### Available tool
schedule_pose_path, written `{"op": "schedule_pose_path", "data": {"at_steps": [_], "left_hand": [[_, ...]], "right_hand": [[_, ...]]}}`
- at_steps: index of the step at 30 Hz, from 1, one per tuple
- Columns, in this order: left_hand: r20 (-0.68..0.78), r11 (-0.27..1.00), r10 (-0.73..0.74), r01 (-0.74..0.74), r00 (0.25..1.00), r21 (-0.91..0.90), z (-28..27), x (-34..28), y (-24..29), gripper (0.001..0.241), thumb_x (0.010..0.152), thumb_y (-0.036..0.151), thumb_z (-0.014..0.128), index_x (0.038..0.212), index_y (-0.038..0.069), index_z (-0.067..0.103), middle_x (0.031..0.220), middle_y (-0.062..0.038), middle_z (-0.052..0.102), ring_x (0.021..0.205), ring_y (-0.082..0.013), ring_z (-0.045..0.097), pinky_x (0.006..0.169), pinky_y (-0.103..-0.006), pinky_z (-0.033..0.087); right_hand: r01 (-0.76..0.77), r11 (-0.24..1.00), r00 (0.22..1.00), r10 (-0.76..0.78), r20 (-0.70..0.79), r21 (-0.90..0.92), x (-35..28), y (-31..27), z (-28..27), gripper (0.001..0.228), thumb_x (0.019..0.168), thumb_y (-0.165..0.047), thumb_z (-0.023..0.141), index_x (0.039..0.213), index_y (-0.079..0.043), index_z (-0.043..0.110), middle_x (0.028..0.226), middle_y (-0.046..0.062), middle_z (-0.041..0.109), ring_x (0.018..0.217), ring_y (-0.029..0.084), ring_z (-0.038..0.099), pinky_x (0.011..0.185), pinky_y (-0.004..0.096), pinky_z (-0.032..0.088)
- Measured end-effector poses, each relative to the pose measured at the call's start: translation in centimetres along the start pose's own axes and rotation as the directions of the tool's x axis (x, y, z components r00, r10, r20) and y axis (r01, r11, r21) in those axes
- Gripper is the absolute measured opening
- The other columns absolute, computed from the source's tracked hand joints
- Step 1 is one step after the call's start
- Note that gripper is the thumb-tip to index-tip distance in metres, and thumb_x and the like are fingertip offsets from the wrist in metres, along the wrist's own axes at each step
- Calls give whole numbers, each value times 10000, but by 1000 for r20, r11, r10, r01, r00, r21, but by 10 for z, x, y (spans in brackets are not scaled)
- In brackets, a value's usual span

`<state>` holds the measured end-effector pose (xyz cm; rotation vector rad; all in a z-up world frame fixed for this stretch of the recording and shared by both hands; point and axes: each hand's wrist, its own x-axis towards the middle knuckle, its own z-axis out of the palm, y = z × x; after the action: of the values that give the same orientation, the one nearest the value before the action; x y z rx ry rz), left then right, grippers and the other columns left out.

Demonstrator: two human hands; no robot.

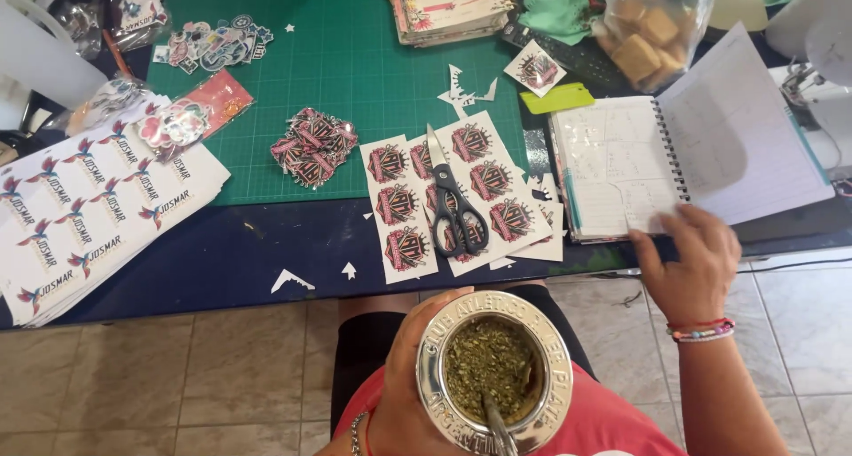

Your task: The person sits at a table and uses scissors to cut out individual stickers from a sheet. They also handle a traditional mate gourd, stirring the contents with a metal straw and taking sips between cutting tasks.

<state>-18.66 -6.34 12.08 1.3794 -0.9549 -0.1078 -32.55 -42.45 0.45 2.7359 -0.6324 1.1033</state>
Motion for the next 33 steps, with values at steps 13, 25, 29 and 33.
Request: {"op": "schedule_pose_path", "data": {"at_steps": [13, 25, 29, 33], "left_hand": [[-68, 1000, 2, 0, 998, 30, -5, -1, 1, 1109, 579, 447, 981, 1420, -31, 440, 1409, -195, 586, 1312, -314, 642, 1182, -414, 506], [-27, 999, -42, 42, 999, -20, -13, -2, 13, 1141, 597, 456, 953, 1457, -39, 388, 1454, -214, 545, 1367, -319, 605, 1224, -427, 464], [-13, 994, 51, -52, 999, -96, -14, -12, -8, 1158, 662, 544, 899, 1489, -44, 343, 1487, -268, 499, 1393, -373, 580, 1235, -482, 457], [9, 965, 27, -24, 1000, -261, -14, -11, -11, 1096, 769, 617, 818, 1486, -70, 354, 1505, -251, 483, 1402, -365, 560, 1248, -491, 434]], "right_hand": [[-133, 974, 927, 187, -325, 182, 26, 68, -17, 425, 982, 248, 785, 1374, 262, 622, 1339, 419, 648, 1182, 527, 664, 911, 534, 576], [-439, 877, 854, 474, -213, 195, 8, 112, -1, 436, 1106, 16, 762, 1486, 108, 568, 1356, 270, 683, 935, 342, 701, 708, 419, 580], [-569, 811, 815, 534, -226, -136, -33, 126, 25, 673, 1207, -297, 902, 1345, 250, 536, 1272, 445, 635, 1170, 561, 607, 980, 552, 461], [-51, 994, 933, 12, -361, -97, -28, 36, 11, 466, 1022, -18, 1000, 1277, 166, 656, 1103, 245, 674, 973, 411, 650, 966, 511, 511]]}}
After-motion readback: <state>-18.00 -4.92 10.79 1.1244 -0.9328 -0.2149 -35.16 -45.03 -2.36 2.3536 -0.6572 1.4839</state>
